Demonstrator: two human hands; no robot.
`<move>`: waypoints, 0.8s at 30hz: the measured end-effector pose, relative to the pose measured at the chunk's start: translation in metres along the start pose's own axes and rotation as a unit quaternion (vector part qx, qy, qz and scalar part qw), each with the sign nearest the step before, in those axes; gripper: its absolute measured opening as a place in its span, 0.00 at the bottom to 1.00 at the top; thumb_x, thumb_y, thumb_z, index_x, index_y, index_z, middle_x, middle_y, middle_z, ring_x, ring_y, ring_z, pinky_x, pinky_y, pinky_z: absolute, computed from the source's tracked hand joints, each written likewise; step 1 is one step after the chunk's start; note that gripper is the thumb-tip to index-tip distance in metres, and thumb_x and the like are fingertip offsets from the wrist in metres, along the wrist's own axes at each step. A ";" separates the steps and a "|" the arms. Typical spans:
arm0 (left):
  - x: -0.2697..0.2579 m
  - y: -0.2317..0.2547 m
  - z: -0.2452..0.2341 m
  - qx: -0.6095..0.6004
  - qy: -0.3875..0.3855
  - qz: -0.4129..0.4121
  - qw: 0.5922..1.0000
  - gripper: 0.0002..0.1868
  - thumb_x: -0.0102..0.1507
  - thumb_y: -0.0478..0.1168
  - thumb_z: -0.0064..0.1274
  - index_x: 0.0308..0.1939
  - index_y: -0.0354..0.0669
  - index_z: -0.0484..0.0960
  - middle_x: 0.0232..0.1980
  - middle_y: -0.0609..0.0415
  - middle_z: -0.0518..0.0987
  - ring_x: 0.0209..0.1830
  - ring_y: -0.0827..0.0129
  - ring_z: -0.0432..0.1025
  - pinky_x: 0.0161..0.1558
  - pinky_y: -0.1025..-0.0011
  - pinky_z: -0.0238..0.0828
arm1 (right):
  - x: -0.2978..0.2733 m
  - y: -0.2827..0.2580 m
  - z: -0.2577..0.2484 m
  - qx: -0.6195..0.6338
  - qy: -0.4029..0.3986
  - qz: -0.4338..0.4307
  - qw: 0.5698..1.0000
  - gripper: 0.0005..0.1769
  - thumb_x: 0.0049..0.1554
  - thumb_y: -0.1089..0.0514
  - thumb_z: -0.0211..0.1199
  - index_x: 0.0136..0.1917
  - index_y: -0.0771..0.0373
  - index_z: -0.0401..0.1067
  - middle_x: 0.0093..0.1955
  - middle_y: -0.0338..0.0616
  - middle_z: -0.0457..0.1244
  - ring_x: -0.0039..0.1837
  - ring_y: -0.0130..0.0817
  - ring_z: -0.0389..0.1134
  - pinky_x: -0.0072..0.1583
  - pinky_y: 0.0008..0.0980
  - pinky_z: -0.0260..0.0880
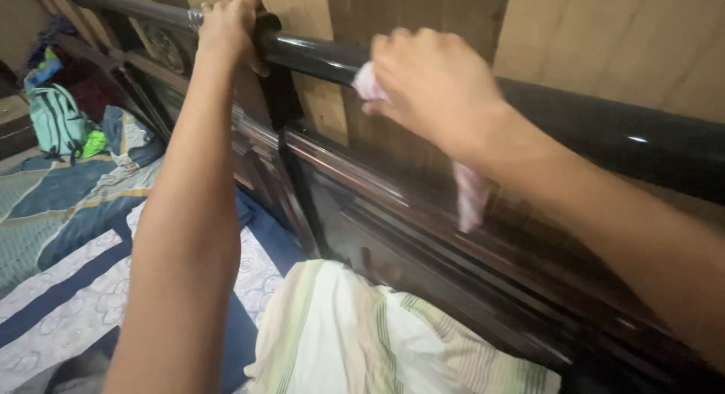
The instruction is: Cleaning the headboard of a bed with a cloth.
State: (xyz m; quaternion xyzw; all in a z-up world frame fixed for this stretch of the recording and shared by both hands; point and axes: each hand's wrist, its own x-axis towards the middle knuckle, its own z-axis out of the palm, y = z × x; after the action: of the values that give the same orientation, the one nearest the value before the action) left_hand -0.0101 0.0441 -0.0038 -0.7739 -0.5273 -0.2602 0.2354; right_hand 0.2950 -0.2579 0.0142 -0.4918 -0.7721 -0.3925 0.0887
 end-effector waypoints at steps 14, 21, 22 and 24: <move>-0.008 0.012 -0.018 -0.027 -0.028 0.031 0.999 0.51 0.34 0.42 0.80 0.62 0.46 0.76 0.59 0.44 0.81 0.66 0.43 0.69 0.69 0.31 0.51 | 0.196 -0.070 0.088 0.196 -0.039 0.042 0.979 0.23 0.41 0.51 0.81 0.48 0.61 0.80 0.55 0.52 0.69 0.60 0.53 0.71 0.53 0.51 0.75; -0.002 -0.009 0.015 -0.087 0.037 0.069 0.993 0.59 0.31 0.41 0.80 0.67 0.49 0.71 0.64 0.43 0.75 0.67 0.40 0.63 0.66 0.29 0.43 | 0.224 -0.082 0.110 0.196 -0.018 0.066 0.978 0.34 0.37 0.43 0.84 0.52 0.63 0.78 0.58 0.52 0.67 0.60 0.51 0.70 0.52 0.51 0.76; 0.000 -0.011 0.021 -0.085 0.051 0.079 0.992 0.57 0.33 0.41 0.79 0.66 0.50 0.72 0.64 0.44 0.75 0.68 0.40 0.63 0.66 0.29 0.43 | 0.222 -0.082 0.109 0.187 -0.015 0.069 0.980 0.33 0.37 0.43 0.83 0.51 0.62 0.79 0.57 0.52 0.67 0.60 0.51 0.70 0.52 0.51 0.75; 0.002 -0.010 0.022 -0.080 0.066 0.086 0.991 0.54 0.35 0.41 0.78 0.66 0.51 0.73 0.65 0.44 0.75 0.68 0.40 0.62 0.66 0.29 0.44 | 0.220 -0.081 0.109 0.178 -0.011 0.070 0.981 0.32 0.37 0.42 0.82 0.50 0.61 0.79 0.57 0.52 0.67 0.59 0.50 0.70 0.52 0.51 0.75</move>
State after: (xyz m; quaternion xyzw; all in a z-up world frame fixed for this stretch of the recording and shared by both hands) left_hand -0.0159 0.0629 -0.0187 -0.8142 -0.4193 -0.3304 0.2283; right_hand 0.1452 -0.0479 0.0136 -0.5254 -0.7940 -0.2364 0.1940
